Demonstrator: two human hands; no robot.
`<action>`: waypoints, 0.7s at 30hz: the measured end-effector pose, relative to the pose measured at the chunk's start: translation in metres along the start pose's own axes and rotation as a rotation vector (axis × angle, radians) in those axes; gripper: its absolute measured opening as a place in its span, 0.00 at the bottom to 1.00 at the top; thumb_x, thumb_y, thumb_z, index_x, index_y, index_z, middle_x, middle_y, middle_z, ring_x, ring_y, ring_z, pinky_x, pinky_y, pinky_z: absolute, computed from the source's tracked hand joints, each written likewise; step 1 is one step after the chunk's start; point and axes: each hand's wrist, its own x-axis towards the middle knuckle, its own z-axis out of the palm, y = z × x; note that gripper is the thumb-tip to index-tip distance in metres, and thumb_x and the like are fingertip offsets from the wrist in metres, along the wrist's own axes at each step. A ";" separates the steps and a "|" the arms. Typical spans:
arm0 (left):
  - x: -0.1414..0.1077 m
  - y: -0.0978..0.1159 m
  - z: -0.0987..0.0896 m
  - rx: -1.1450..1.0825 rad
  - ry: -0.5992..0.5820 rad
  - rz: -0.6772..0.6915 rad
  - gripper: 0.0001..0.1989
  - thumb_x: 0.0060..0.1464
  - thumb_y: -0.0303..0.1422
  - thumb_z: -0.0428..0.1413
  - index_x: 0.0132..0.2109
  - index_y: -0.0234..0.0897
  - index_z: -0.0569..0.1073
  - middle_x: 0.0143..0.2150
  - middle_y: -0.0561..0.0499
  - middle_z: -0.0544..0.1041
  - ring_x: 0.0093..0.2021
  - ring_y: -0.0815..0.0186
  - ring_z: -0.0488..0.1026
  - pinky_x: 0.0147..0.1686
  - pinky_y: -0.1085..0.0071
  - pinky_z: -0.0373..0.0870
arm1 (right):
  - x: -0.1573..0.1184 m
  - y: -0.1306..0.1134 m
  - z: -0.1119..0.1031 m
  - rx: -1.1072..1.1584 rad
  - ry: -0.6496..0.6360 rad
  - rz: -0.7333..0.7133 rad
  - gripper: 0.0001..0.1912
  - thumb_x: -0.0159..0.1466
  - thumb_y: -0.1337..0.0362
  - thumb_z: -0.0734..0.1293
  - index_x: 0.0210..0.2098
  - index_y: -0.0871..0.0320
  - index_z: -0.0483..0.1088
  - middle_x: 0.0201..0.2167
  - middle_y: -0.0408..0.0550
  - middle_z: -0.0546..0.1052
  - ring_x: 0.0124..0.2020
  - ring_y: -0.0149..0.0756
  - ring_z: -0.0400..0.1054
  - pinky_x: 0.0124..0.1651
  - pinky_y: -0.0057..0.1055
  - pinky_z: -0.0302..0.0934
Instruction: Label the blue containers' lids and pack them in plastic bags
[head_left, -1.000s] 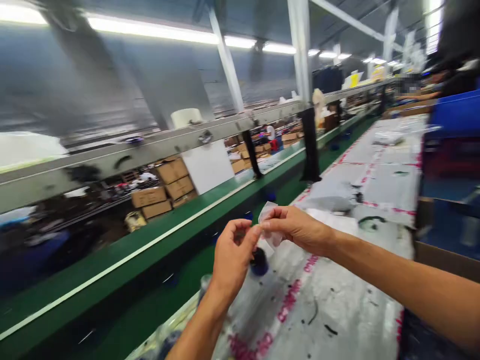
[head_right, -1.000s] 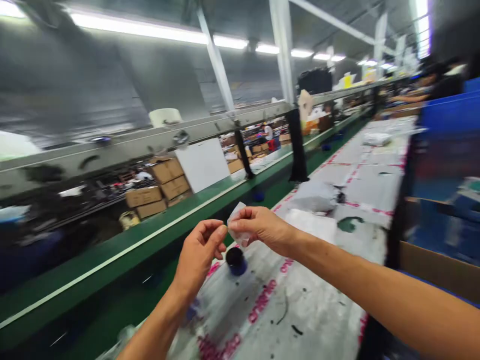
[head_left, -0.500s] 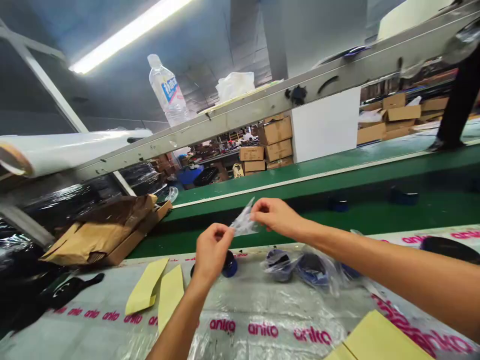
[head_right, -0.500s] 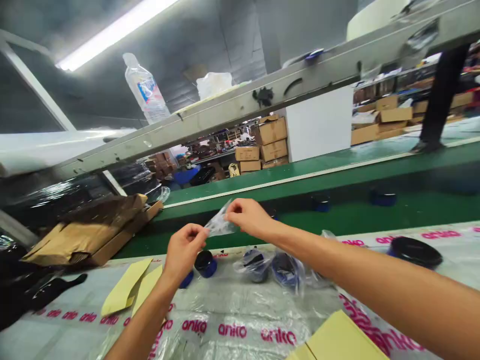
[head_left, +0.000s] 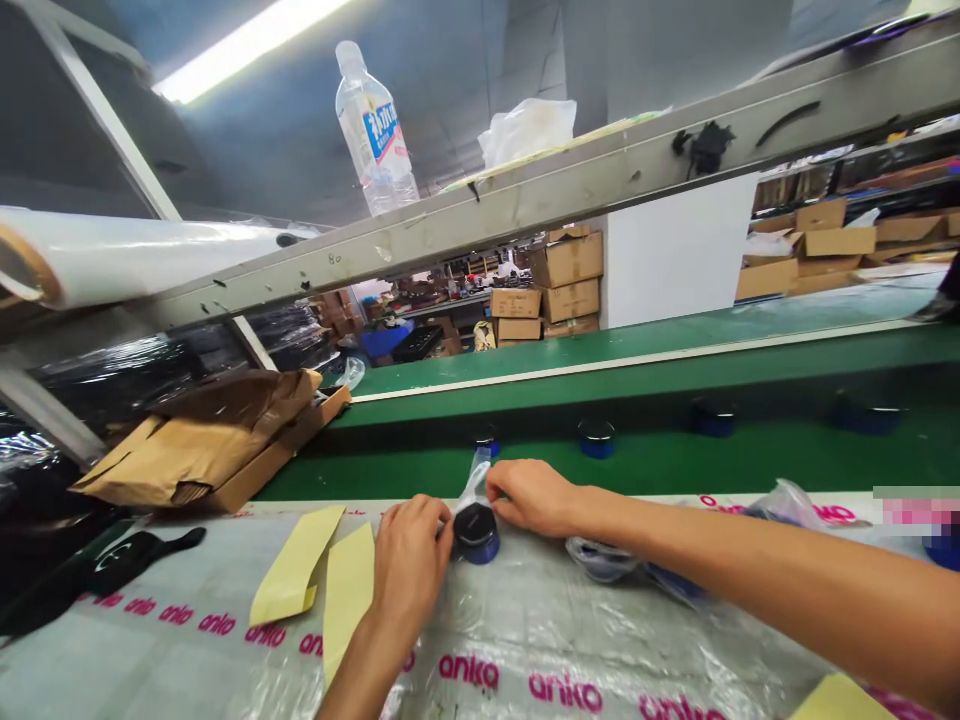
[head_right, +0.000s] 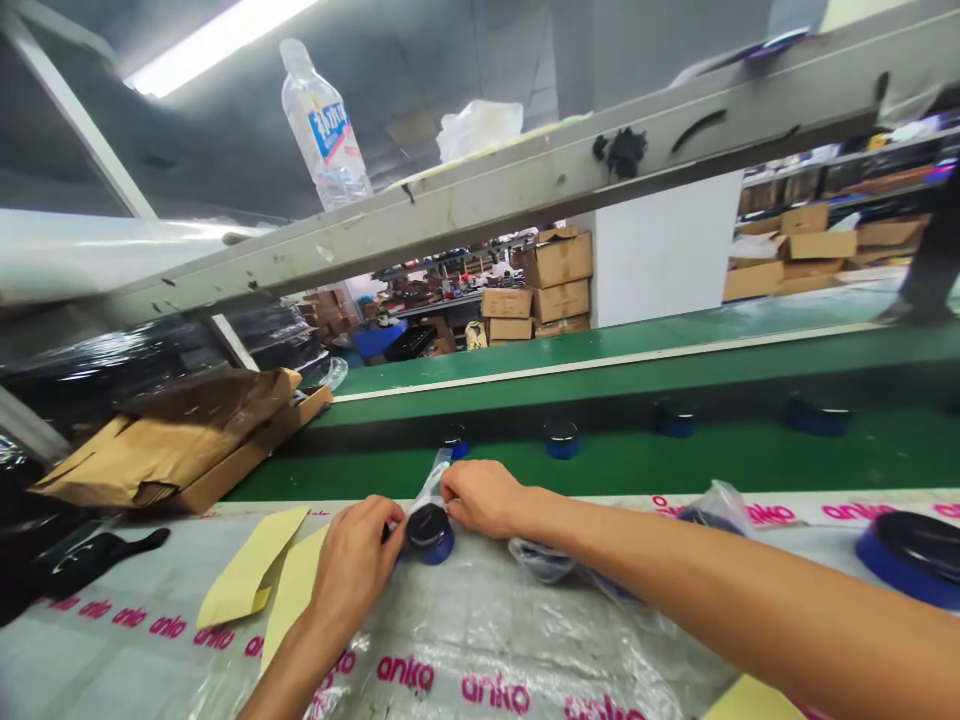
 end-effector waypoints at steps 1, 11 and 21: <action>-0.003 0.000 -0.001 0.000 -0.007 0.016 0.06 0.58 0.26 0.55 0.34 0.41 0.73 0.35 0.52 0.76 0.39 0.58 0.72 0.41 0.63 0.61 | -0.004 0.000 -0.002 0.000 -0.004 0.004 0.06 0.62 0.65 0.67 0.38 0.56 0.76 0.39 0.47 0.80 0.40 0.41 0.74 0.37 0.29 0.58; -0.026 -0.012 0.002 0.036 0.128 0.278 0.09 0.62 0.26 0.52 0.39 0.41 0.76 0.47 0.46 0.76 0.49 0.56 0.73 0.53 0.50 0.67 | -0.030 -0.005 -0.016 -0.203 -0.038 -0.346 0.10 0.70 0.63 0.60 0.43 0.58 0.72 0.45 0.51 0.77 0.41 0.38 0.72 0.39 0.31 0.61; -0.035 -0.016 0.000 0.135 0.213 0.538 0.11 0.62 0.21 0.51 0.41 0.39 0.76 0.41 0.51 0.79 0.46 0.62 0.75 0.56 0.55 0.66 | -0.034 0.001 -0.021 -0.551 -0.065 -0.676 0.07 0.71 0.68 0.60 0.40 0.58 0.70 0.39 0.47 0.75 0.29 0.34 0.65 0.27 0.33 0.52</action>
